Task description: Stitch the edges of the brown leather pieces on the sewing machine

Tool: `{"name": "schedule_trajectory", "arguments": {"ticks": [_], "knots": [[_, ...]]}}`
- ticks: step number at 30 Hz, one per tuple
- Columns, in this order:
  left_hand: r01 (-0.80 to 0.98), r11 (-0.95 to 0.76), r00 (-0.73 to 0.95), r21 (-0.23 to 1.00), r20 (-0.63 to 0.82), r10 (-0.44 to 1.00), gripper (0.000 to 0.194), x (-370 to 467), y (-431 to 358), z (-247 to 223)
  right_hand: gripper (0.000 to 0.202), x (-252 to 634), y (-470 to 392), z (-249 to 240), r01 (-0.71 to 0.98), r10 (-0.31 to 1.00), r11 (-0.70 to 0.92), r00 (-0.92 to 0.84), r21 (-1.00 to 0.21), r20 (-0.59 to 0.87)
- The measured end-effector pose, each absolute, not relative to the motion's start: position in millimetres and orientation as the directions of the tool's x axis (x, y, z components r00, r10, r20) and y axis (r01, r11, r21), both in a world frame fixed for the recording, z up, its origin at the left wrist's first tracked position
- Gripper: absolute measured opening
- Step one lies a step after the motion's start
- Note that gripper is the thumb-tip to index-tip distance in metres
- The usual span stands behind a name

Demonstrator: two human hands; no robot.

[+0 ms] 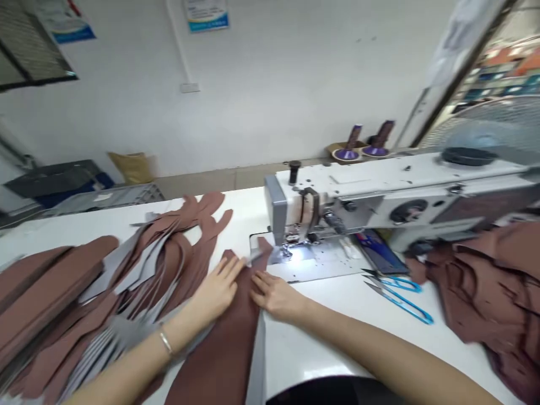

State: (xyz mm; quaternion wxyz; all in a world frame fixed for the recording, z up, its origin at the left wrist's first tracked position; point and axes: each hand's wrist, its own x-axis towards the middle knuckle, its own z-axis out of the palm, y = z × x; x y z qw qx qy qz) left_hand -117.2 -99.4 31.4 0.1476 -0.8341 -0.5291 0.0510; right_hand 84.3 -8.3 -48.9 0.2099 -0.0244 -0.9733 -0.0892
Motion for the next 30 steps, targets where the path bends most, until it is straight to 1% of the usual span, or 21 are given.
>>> {"name": "schedule_trajectory", "arguments": {"ticks": [1,3,6,8,10,12,14,16,18,20,22,25,30], "knots": [[0.873,-0.417,0.43,-0.254,-0.006,0.903,0.03,-102,-93,11,0.02,89,-8,-48,0.086,0.014,0.982,-0.917,0.166,0.398],[0.891,-0.418,0.409,-0.178,-0.087,0.909,0.032,-79,-89,-10,0.02,101,-10,-48,0.067,0.002,0.986,-0.924,0.155,0.382],[0.927,-0.368,0.356,-0.072,-0.136,0.924,0.042,-57,-88,0,0.019,118,-13,-49,0.04,-0.011,0.993,-0.914,0.115,0.405],[0.955,-0.293,0.281,-0.037,-0.189,0.941,0.044,-45,-83,14,0.019,127,-15,-51,0.03,-0.018,0.994,-0.904,0.105,0.427],[0.985,-0.172,0.162,-0.022,-0.238,0.958,0.048,-34,-72,21,0.019,135,-15,-51,0.003,-0.041,0.995,-0.902,0.102,0.429],[0.999,-0.041,0.046,0.024,-0.273,0.961,0.056,-28,-56,20,0.018,142,-13,-49,-0.039,-0.069,0.996,-0.905,0.081,0.42],[0.996,0.018,0.008,0.085,-0.3,0.954,0.062,-26,-40,13,0.016,148,-11,-46,-0.063,-0.078,0.997,-0.905,0.05,0.419],[0.993,0.015,0.026,0.121,-0.329,0.944,0.063,-27,-29,5,0.017,149,-9,-44,-0.032,-0.047,0.999,-0.898,0.042,0.437],[0.991,-0.001,0.048,0.135,-0.341,0.939,0.061,-29,-23,1,0.021,144,-6,-45,0.067,0.021,0.994,-0.884,0.082,0.468],[0.99,-0.007,0.057,0.143,-0.346,0.937,0.059,-30,-22,-1,0.023,135,-5,-49,0.181,0.083,0.972,-0.862,0.151,0.5],[0.991,-0.013,0.059,0.132,-0.345,0.937,0.059,-29,-23,-1,0.024,128,-5,-53,0.251,0.113,0.947,-0.844,0.201,0.524],[0.995,-0.037,0.065,0.091,-0.335,0.94,0.058,-25,-23,0,0.023,127,-1,-54,0.241,0.109,0.951,-0.849,0.196,0.516],[0.994,-0.085,0.104,0.076,-0.304,0.947,0.061,-16,-19,0,0.02,150,15,-48,0.12,0.054,0.983,-0.908,0.136,0.415]]}}
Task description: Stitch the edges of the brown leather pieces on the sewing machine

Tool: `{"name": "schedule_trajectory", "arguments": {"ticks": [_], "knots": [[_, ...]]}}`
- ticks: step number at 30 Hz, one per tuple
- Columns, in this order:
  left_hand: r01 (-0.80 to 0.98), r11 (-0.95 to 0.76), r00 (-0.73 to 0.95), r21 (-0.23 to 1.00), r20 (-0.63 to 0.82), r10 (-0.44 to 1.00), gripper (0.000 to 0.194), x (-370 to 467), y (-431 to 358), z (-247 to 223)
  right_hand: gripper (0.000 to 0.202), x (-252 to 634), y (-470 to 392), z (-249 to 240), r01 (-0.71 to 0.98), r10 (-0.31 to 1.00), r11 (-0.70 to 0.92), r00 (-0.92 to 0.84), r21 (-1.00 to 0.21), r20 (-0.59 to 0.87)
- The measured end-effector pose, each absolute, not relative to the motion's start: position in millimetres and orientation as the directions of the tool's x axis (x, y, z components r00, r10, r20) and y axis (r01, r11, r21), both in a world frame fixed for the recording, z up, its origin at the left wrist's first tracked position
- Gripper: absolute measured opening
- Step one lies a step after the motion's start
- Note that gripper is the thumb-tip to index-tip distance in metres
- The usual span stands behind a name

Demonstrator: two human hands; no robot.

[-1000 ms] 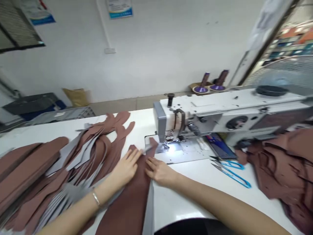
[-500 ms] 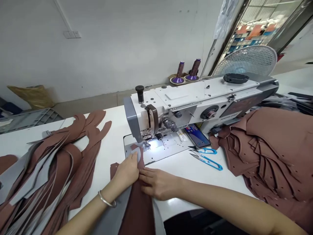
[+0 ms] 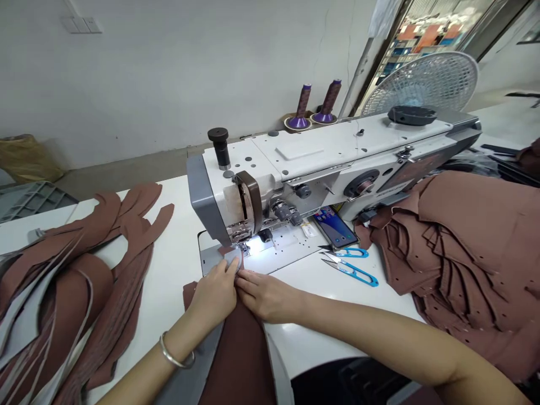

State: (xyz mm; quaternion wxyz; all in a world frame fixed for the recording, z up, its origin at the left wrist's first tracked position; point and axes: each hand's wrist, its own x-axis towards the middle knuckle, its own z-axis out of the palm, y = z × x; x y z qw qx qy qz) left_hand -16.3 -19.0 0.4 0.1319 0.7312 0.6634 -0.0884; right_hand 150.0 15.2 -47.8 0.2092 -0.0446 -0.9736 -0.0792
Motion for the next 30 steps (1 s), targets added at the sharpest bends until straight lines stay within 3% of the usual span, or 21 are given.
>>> {"name": "schedule_trajectory", "arguments": {"ticks": [22,30], "knots": [[0.993,-0.12,0.103,-0.018,-0.393,0.914,0.064,0,-2,5,0.023,171,29,-50,0.138,0.091,0.987,-0.903,0.082,0.421],[0.994,-0.101,0.105,0.029,-0.199,0.974,0.057,4,-6,-13,0.026,169,33,-50,0.179,0.121,0.979,-0.894,0.096,0.431]]}}
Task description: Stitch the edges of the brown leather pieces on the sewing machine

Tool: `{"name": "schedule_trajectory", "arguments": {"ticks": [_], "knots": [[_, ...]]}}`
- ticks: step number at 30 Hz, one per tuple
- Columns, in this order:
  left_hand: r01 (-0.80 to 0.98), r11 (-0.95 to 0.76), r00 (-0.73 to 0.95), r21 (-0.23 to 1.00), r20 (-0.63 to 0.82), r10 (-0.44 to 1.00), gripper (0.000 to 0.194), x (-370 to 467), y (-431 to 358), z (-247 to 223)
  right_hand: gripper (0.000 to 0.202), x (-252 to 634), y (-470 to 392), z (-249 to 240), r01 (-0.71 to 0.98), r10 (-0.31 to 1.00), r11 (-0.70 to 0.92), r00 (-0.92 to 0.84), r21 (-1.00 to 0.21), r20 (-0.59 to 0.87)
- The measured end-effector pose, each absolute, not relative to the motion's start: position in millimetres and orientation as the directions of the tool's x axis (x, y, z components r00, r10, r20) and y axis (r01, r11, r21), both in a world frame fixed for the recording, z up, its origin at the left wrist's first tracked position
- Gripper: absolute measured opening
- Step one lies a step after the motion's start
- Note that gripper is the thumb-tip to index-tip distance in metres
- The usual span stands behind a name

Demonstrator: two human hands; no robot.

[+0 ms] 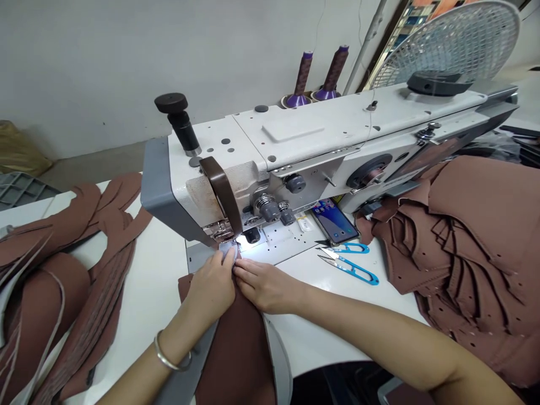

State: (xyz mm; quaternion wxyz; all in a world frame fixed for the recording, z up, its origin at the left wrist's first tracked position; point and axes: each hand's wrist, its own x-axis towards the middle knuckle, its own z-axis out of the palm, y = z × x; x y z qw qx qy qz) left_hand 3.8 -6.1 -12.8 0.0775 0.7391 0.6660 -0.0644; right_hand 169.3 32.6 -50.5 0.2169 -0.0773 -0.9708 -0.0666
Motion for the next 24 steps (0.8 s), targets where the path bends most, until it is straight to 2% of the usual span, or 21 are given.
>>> {"name": "schedule_trajectory", "arguments": {"ticks": [4,12,24], "knots": [[0.999,-0.045,0.044,-0.002,-0.118,0.992,0.051,10,-13,-16,0.029,172,31,-47,0.139,0.05,0.977,-0.889,0.164,0.455],[0.99,-0.062,0.018,-0.123,-0.331,0.943,0.055,21,-36,16,0.025,175,11,-43,0.15,0.064,0.977,-0.886,0.153,0.46],[0.991,-0.129,0.097,-0.046,-0.43,0.897,0.053,26,-13,13,0.028,165,20,-49,0.213,0.077,0.951,-0.865,0.224,0.496]]}}
